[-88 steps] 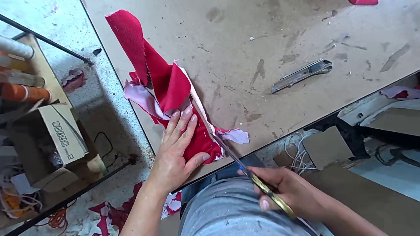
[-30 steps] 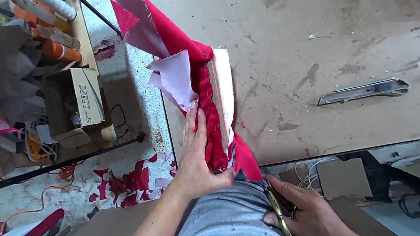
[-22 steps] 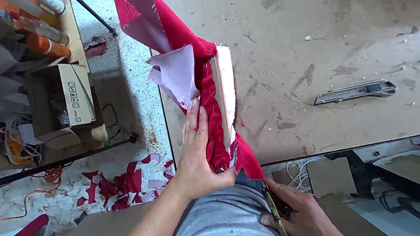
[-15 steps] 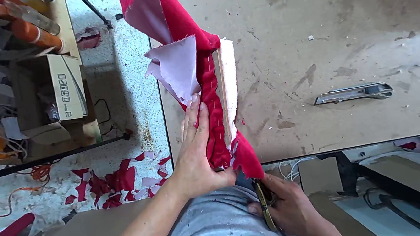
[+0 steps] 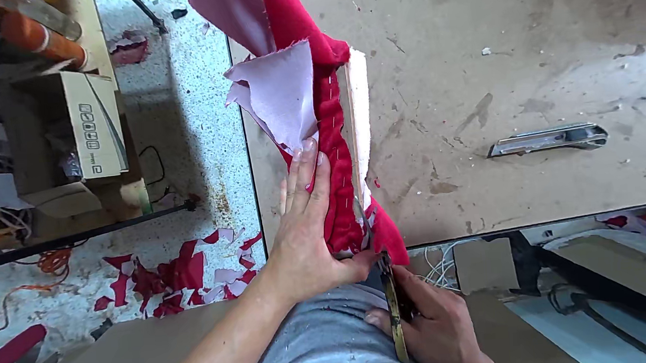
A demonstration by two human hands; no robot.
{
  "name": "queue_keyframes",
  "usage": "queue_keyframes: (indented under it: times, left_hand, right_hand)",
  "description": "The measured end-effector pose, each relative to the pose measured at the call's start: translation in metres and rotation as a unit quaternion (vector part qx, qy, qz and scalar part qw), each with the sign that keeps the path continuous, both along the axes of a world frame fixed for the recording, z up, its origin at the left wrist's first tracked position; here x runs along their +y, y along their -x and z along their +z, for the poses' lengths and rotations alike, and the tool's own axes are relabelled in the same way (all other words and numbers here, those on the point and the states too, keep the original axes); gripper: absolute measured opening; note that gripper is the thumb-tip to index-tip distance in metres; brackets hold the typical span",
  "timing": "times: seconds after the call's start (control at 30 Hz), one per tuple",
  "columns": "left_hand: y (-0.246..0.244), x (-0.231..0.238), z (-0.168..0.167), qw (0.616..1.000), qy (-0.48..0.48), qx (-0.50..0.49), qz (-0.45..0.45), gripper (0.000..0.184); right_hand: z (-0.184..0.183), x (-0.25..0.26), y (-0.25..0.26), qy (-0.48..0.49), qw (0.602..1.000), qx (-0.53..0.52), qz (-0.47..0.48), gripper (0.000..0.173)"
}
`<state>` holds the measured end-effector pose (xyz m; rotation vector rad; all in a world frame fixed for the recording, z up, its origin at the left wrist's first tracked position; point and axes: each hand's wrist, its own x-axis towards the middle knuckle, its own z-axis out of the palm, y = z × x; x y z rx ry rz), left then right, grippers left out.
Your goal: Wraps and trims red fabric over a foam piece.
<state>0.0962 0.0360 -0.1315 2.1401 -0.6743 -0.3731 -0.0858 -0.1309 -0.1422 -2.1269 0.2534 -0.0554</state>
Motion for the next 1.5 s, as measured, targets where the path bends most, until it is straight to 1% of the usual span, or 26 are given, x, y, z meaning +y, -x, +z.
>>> queue_keyframes:
  times: [0.07,0.2,0.3,0.37,0.43,0.5,0.53,0.6,0.67,0.73,0.8,0.83,0.9,0.93,0.97,1.0,1.03,1.07,1.13,1.17,1.2,1.27,1.33,1.37,1.43,1.5]
  left_hand:
    - [0.001,-0.002,-0.001,1.0,-0.003,-0.001,-0.003,0.128]
    - [-0.001,0.001,0.002,1.0,-0.008,0.017,-0.022,0.125]
    - [-0.005,0.0,0.001,1.0,0.012,0.017,-0.02,0.124]
    - [-0.002,-0.001,0.0,1.0,0.014,0.013,-0.015,0.124]
    - [-0.001,0.0,-0.001,0.999,0.027,0.015,-0.011,0.124]
    - [-0.002,0.002,0.001,0.999,0.042,0.028,-0.013,0.122]
    - [-0.003,0.003,0.002,0.998,0.051,0.038,-0.015,0.121]
    - [-0.006,0.005,0.003,0.997,0.062,0.052,-0.018,0.119]
    - [-0.008,0.006,0.003,0.996,0.059,0.059,-0.017,0.119]
    - [-0.007,0.005,0.003,0.997,0.06,0.053,-0.011,0.121]
    - [-0.005,0.006,0.002,0.996,0.064,0.057,-0.002,0.122]
    - [-0.004,0.008,0.005,0.996,0.056,0.066,0.003,0.122]
    - [-0.005,0.015,0.019,0.994,0.019,0.105,0.023,0.116]
    - [-0.008,0.017,0.029,0.991,-0.003,0.13,0.04,0.11]
    - [-0.01,0.018,0.041,0.987,-0.031,0.147,0.058,0.105]
    - [-0.012,0.017,0.051,0.984,-0.065,0.147,0.079,0.1]
    - [-0.013,0.012,0.057,0.983,-0.102,0.12,0.096,0.098]
    - [-0.014,0.007,0.059,0.981,-0.142,0.082,0.101,0.099]
    - [-0.018,-0.004,0.052,0.973,-0.211,0.002,0.09,0.109]
    - [-0.021,-0.009,0.048,0.968,-0.232,-0.03,0.089,0.11]
    - [-0.024,-0.012,0.048,0.966,-0.237,-0.044,0.091,0.102]
    - [-0.032,-0.013,0.064,0.973,-0.202,0.016,0.112,0.08]
    - [-0.045,-0.005,0.076,0.975,-0.096,0.146,0.135,0.062]
    - [-0.05,0.0,0.078,0.966,-0.011,0.221,0.13,0.056]
    - [-0.046,0.01,0.078,0.92,0.175,0.338,0.089,0.052]
    - [-0.039,0.022,0.069,0.86,0.326,0.393,0.019,0.046]
  right_hand:
    - [-0.004,0.003,0.006,-0.026,0.999,0.017,-0.019,0.066]
    - [0.008,0.003,-0.013,-0.107,0.987,0.121,-0.027,0.075]
    - [0.005,0.016,-0.022,-0.095,0.99,0.082,-0.066,0.064]
    - [0.0,0.026,-0.016,-0.095,0.991,0.047,-0.079,0.061]
    - [0.002,0.027,-0.014,-0.175,0.981,0.046,-0.069,0.061]
    - [0.009,0.023,-0.02,-0.308,0.948,0.07,-0.037,0.064]
    - [0.012,0.021,-0.025,-0.352,0.932,0.083,-0.025,0.065]
    - [0.014,0.017,-0.035,-0.38,0.92,0.09,-0.022,0.061]
    - [0.009,0.02,-0.038,-0.386,0.92,0.059,-0.036,0.052]
    - [0.001,0.018,-0.029,-0.416,0.908,0.039,-0.018,0.052]
    - [0.001,-0.001,-0.015,-0.457,0.886,0.074,0.036,0.057]
    - [0.007,-0.017,-0.007,-0.442,0.888,0.107,0.064,0.062]
    - [0.028,-0.063,0.011,-0.331,0.926,0.158,0.088,0.07]
    - [0.041,-0.087,0.017,-0.237,0.953,0.175,0.067,0.07]
    - [0.053,-0.108,0.019,-0.114,0.975,0.188,0.033,0.069]
    - [0.06,-0.125,0.014,0.024,0.98,0.196,0.001,0.068]
    - [0.061,-0.138,0.006,0.145,0.969,0.197,-0.03,0.076]
    - [0.061,-0.148,-0.005,0.23,0.949,0.211,-0.052,0.083]
    - [0.07,-0.158,-0.035,0.308,0.915,0.249,-0.083,0.082]
    - [0.079,-0.158,-0.049,0.332,0.906,0.246,-0.088,0.077]
    - [0.09,-0.156,-0.062,0.336,0.91,0.227,-0.09,0.072]
    - [0.108,-0.14,-0.088,0.272,0.944,0.169,-0.082,0.068]
    - [0.104,-0.11,-0.12,0.108,0.979,0.165,-0.044,0.073]
    - [0.094,-0.094,-0.138,0.014,0.983,0.182,-0.017,0.081]
    - [0.072,-0.068,-0.168,-0.143,0.97,0.197,0.015,0.092]
    - [0.069,-0.062,-0.187,-0.304,0.937,0.167,0.035,0.081]
